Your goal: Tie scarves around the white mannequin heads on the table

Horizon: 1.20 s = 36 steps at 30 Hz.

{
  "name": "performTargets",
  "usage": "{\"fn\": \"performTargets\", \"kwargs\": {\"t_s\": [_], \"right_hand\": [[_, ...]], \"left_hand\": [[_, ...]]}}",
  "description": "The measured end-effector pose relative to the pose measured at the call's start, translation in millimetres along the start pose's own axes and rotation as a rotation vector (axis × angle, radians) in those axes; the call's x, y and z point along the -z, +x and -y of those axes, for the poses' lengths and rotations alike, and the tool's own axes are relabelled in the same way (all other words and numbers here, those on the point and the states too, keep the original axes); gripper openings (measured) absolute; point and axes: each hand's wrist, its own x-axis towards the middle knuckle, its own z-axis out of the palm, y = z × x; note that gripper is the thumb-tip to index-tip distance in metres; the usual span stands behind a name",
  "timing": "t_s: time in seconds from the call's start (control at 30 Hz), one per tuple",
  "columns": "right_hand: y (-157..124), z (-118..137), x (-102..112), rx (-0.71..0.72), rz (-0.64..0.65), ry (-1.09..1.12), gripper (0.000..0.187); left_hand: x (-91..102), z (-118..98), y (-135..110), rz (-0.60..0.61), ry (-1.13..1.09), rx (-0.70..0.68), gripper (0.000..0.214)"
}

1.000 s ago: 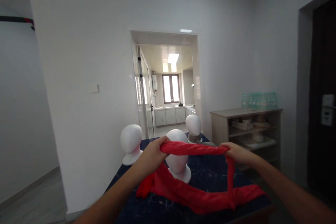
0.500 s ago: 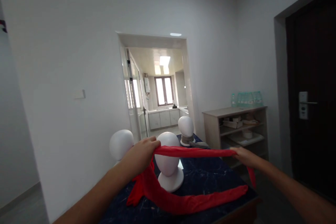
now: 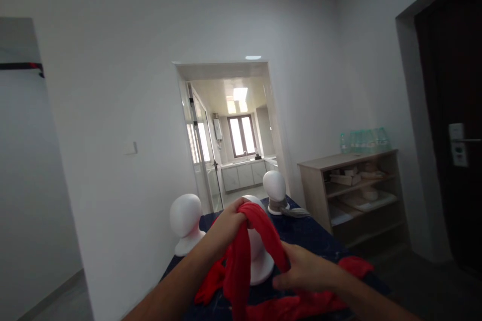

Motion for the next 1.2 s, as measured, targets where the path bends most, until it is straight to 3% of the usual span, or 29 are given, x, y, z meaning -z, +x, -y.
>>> {"fn": "performTargets", "kwargs": {"t_s": [0.13, 0.2, 0.27, 0.33, 0.4, 0.53, 0.67, 0.8, 0.9, 1.0, 1.1, 1.2], "right_hand": [[43.6, -6.4, -80.4, 0.050, -0.199, 0.308, 0.057], [61.0, -22.0, -101.6, 0.094, -0.225, 0.367, 0.052], [70.4, -39.5, -104.1, 0.071, -0.206, 0.384, 0.041], [70.3, -54.9, -87.0, -0.058, -0.202, 0.382, 0.024], [63.0, -64.7, -52.9, -0.178, -0.202, 0.401, 0.017], [47.3, -60.7, 41.6, -0.123, -0.189, 0.394, 0.033], [52.4, -39.8, 127.8, -0.197, 0.049, 0.204, 0.033], [77.8, -24.2, 184.4, -0.277, 0.190, 0.186, 0.029], [107.2, -18.1, 205.7, -0.274, 0.199, 0.275, 0.034], [143.4, -18.8, 206.4, -0.258, 0.098, 0.324, 0.036], [180.5, -28.6, 187.8, -0.239, -0.044, 0.326, 0.038], [209.8, -46.2, 156.0, -0.248, -0.215, 0.297, 0.036]], "left_hand": [[-22.9, -0.3, 5.2, -0.034, -0.246, -0.005, 0.033], [-23.5, -5.7, 9.9, -0.053, -0.252, -0.019, 0.039], [-14.5, -12.8, 14.8, -0.080, -0.244, -0.025, 0.044], [3.0, -17.5, 19.0, -0.122, -0.240, -0.037, 0.047], [25.3, -15.7, 21.9, -0.180, -0.249, -0.051, 0.048], [66.4, 9.5, 27.5, -0.206, -0.304, -0.035, 0.049], [96.3, 39.0, 42.3, -0.089, -0.253, -0.056, 0.043], [125.5, 45.5, 62.9, -0.074, 0.080, -0.161, 0.044], [148.5, 41.4, 77.9, -0.089, 0.416, -0.202, 0.039], [170.8, 44.4, 94.5, -0.161, 0.783, -0.268, 0.022], [188.0, 62.7, 111.8, -0.267, 1.063, -0.185, 0.011], [194.0, 95.2, 123.3, -0.331, 1.138, -0.044, 0.009]]}}
